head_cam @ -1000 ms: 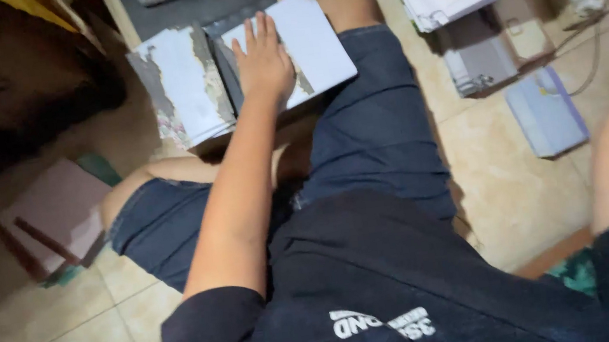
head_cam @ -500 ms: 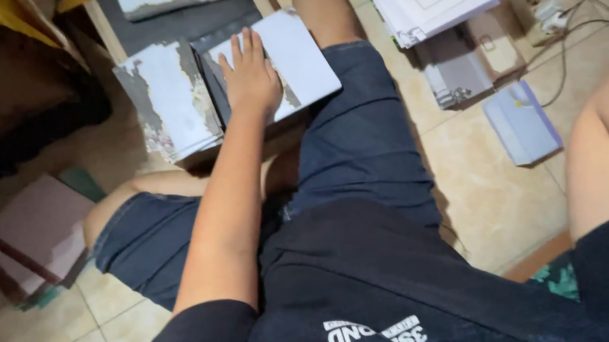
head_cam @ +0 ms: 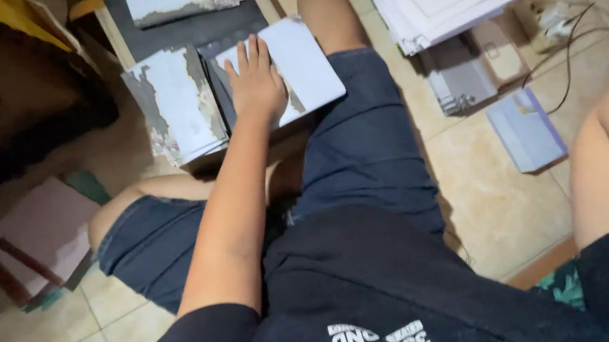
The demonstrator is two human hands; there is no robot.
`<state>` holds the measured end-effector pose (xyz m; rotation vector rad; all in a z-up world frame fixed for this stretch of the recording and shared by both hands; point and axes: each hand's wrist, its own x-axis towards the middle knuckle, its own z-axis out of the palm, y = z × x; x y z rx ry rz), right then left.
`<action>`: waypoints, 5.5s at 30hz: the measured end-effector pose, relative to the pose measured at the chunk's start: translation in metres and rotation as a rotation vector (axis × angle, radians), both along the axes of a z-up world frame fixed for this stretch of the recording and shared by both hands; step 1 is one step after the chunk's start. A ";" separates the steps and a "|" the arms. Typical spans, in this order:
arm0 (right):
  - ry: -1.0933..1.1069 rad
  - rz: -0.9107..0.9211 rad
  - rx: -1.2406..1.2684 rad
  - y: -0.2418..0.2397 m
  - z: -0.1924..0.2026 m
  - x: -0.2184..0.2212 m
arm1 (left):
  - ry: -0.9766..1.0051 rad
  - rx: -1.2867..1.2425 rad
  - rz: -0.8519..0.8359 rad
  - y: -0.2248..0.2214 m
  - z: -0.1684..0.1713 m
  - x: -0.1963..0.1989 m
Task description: A person sitting on the floor is organizing and stacking various sheets of paper.
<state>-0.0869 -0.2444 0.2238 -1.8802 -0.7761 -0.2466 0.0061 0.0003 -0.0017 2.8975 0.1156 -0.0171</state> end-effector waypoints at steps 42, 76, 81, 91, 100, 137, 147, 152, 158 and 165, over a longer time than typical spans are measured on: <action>0.062 0.082 -0.922 0.108 -0.228 0.127 | 0.125 0.037 0.045 0.013 -0.004 0.020; 0.028 0.052 -0.939 0.100 -0.216 0.107 | 0.136 -0.001 0.021 0.005 -0.006 0.012; 0.064 0.079 -0.891 0.086 -0.210 0.087 | 0.142 0.001 0.013 0.000 0.005 0.005; 0.061 0.062 -0.932 0.101 -0.214 0.107 | 0.140 -0.005 -0.004 0.004 -0.004 0.011; 0.058 0.081 -0.949 0.104 -0.209 0.119 | 0.147 -0.003 0.020 -0.003 -0.002 -0.004; -0.043 0.091 -0.890 0.109 -0.219 0.132 | 0.132 0.002 0.021 -0.007 -0.011 -0.019; 0.023 0.077 -0.882 0.087 -0.216 0.097 | 0.114 0.021 0.038 0.004 -0.014 0.019; 0.017 0.089 -0.906 0.093 -0.216 0.111 | 0.123 0.020 0.032 -0.002 -0.016 0.007; 0.031 0.086 -0.914 0.112 -0.215 0.133 | 0.139 0.029 -0.006 -0.004 -0.014 -0.008; 0.078 0.083 -0.891 0.090 -0.215 0.092 | 0.099 0.027 0.021 0.006 -0.015 0.015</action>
